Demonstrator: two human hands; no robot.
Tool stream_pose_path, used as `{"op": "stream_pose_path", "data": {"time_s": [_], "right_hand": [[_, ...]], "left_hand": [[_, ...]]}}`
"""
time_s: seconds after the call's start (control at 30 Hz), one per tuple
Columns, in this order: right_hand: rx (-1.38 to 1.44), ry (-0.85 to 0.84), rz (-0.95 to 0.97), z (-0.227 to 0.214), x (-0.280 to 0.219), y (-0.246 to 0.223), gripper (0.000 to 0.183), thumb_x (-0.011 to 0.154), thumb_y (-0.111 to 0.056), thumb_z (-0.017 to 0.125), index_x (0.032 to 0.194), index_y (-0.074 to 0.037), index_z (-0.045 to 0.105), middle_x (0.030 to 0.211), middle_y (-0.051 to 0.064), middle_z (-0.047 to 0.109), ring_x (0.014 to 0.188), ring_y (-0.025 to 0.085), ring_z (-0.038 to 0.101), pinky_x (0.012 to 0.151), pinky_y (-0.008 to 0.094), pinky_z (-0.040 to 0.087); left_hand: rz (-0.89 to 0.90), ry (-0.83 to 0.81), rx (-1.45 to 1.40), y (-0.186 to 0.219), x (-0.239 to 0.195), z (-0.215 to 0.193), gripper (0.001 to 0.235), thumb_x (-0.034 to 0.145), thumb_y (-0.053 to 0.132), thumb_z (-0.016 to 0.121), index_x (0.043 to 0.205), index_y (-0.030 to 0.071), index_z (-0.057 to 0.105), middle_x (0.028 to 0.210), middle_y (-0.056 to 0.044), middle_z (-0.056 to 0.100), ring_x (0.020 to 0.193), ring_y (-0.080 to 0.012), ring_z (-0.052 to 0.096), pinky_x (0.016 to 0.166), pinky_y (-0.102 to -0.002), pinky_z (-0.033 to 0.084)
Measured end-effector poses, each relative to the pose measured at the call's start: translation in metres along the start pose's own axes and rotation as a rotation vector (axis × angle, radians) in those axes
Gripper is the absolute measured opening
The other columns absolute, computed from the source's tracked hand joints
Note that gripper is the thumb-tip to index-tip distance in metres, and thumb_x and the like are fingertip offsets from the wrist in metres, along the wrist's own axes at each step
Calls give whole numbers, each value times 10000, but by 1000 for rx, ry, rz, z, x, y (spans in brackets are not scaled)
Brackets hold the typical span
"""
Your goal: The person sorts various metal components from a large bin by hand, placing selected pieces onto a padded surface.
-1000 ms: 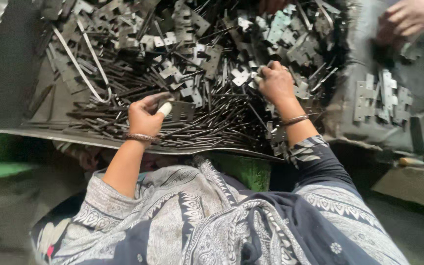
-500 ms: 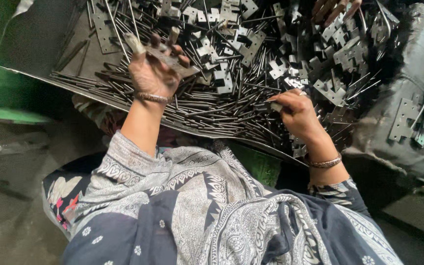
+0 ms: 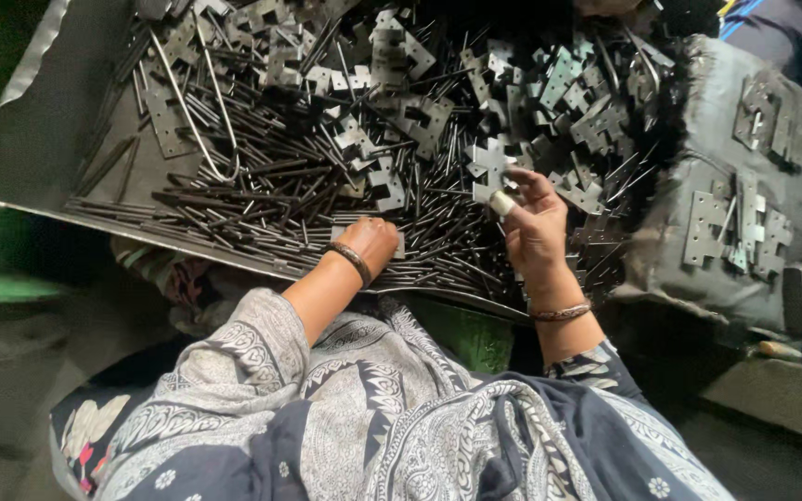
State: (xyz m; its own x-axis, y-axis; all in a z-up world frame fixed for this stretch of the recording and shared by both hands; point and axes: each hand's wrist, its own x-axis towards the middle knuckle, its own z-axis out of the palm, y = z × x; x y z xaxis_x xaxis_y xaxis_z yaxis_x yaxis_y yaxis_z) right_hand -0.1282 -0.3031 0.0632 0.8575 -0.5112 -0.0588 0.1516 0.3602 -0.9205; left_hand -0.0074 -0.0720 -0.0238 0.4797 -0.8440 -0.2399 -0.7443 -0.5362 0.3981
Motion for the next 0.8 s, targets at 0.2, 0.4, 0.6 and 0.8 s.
{"op": "stream_pose_path", "data": {"time_s": [0.2,0.4,0.6,0.8], "right_hand": [[239,64,357,-11,2,12,555,867,71,671,1395,15,509,1225,109,652,1061,194,689,848,293,620],[280,-27,461,-13,3,25,546,887,43,646,1416,-26,531,1156,153,706,978,249,746,530,129,459],[-361,-297,38,55,-18,-7,582,988,112,608,1546,-13,499,1349,144,674,1171,194,693,959,221,593],[-1079,-439,-325,105,-40,-6,662,910,104,548,1547,-46,450,1348,213,649,1176,318,698,975,351,569]], "left_hand": [[49,-138,145,-34,1,-4,205,863,4,652,1057,-22,713,1176,-242,685,1086,-382,688,849,-435,610],[-126,105,-1282,-65,-22,-23,352,951,20,620,1300,50,643,1137,-174,694,983,-367,675,902,-478,555],[-10,160,-2514,-33,-25,-50,363,1055,148,515,1381,-6,559,1334,-174,665,1234,-280,648,1100,-434,531],[170,36,-2753,10,-15,-29,489,1067,372,406,1385,28,549,1348,-196,621,1224,-336,612,1070,-486,500]]}}
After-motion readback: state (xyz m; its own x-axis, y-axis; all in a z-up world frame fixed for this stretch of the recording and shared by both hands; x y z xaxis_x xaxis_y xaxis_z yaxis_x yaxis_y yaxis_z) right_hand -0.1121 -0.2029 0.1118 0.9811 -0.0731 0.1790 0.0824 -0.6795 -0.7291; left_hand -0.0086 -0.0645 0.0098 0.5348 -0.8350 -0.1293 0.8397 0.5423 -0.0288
